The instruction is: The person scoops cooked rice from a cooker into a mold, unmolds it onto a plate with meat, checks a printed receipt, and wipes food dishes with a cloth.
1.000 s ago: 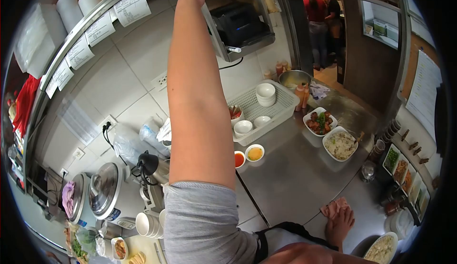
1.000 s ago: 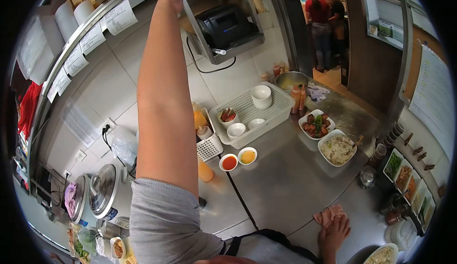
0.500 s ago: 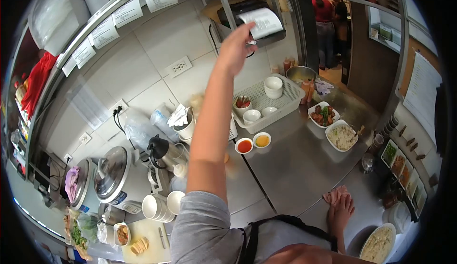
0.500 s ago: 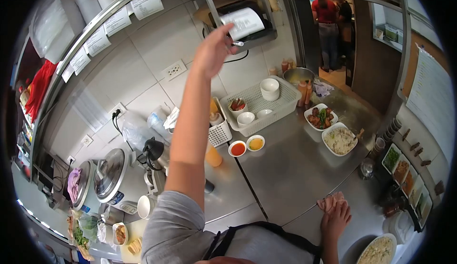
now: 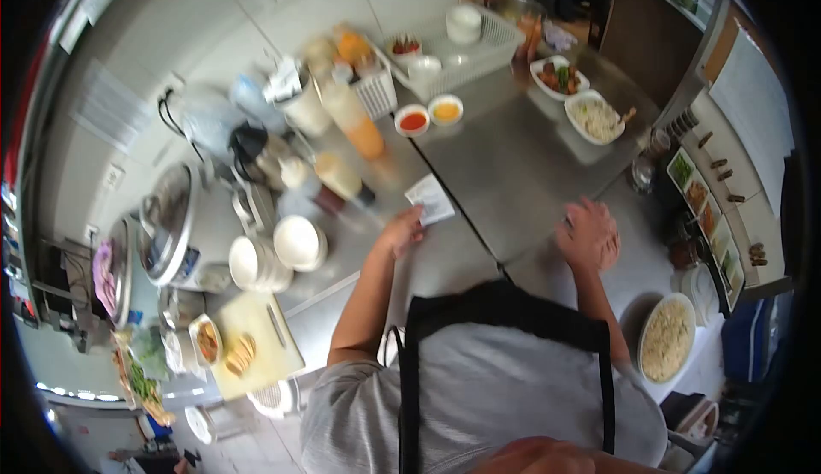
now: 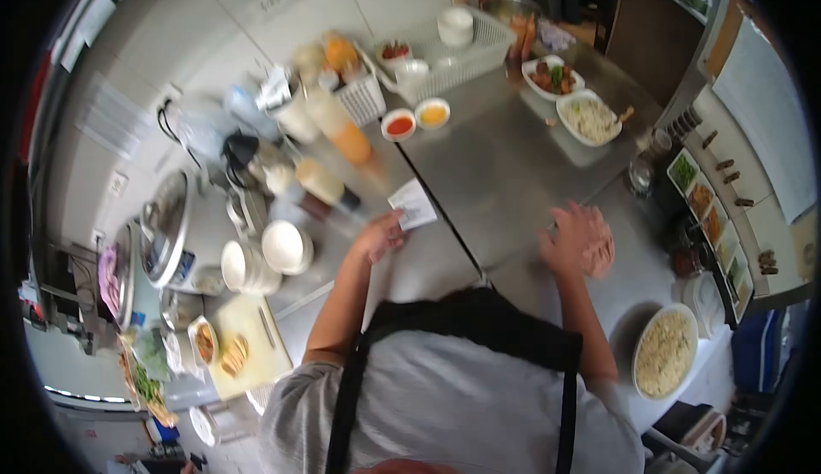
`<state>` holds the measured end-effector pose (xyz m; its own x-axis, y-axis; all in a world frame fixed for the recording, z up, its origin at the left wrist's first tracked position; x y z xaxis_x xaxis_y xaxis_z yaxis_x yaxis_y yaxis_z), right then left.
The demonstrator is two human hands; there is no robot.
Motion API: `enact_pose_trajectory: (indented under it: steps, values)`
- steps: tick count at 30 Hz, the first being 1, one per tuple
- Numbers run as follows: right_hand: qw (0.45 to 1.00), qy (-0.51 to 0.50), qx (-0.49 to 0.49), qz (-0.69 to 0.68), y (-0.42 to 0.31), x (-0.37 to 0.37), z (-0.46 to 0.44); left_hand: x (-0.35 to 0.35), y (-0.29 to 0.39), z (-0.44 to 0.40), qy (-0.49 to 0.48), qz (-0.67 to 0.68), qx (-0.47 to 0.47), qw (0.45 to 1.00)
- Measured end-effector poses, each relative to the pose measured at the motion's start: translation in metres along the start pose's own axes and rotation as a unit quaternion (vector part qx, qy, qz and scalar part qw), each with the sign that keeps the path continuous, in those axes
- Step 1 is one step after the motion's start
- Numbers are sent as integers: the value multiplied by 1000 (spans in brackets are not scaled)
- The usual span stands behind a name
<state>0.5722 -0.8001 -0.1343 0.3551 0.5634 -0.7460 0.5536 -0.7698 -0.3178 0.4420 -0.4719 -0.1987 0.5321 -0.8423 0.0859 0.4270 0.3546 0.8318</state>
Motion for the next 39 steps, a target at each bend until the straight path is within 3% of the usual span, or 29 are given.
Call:
enact_pose_trajectory:
  steps: [1,3,7,10,13,14,17,21,24,29,35,39]
  values:
    - [990,18,13,-139,-2,36,12,-5,-17,6,8,21,-10,1000]
    - [967,-97,-43,-233,-41,64,14,0,-30,34,-7,63,-1,998]
    - [942,-222,-130,-215,-116,92,39,5,-56,67,-8,52,4,999]
    - [934,-278,-156,-161,-132,102,60,11,-71,85,-18,6,1,1000]
    - [933,-284,-172,-139,-131,104,70,12,-89,81,61,-87,210,972]
    - [933,-279,-177,-139,-129,104,72,8,-91,78,107,-207,295,927]
    - [934,-271,-179,-151,-129,102,72,4,-69,83,175,-349,413,823]
    - [934,-277,-176,-142,-129,105,70,3,-63,75,212,-402,456,765]
    - [935,-296,-145,-134,-130,106,68,7,-67,74,235,-417,455,751]
    - [934,-313,-98,-144,-136,111,65,8,-66,76,237,-431,436,754]
    - [929,-333,-131,-98,-160,104,66,7,-63,77,231,-432,437,754]
    - [956,-276,-98,-20,-134,95,48,6,-63,76,229,-430,442,753]
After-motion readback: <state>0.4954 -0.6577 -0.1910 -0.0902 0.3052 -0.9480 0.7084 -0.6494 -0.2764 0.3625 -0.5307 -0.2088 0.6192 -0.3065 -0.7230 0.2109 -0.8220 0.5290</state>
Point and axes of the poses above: each hand's wrist, its own z-axis away from the middle knuckle, its own x-axis out of the palm, y = z × x, the point moved 2 cm from there along -z, towards the middle knuckle, and after that the axes turned 8 degrees about y, right-handed, at the moved point
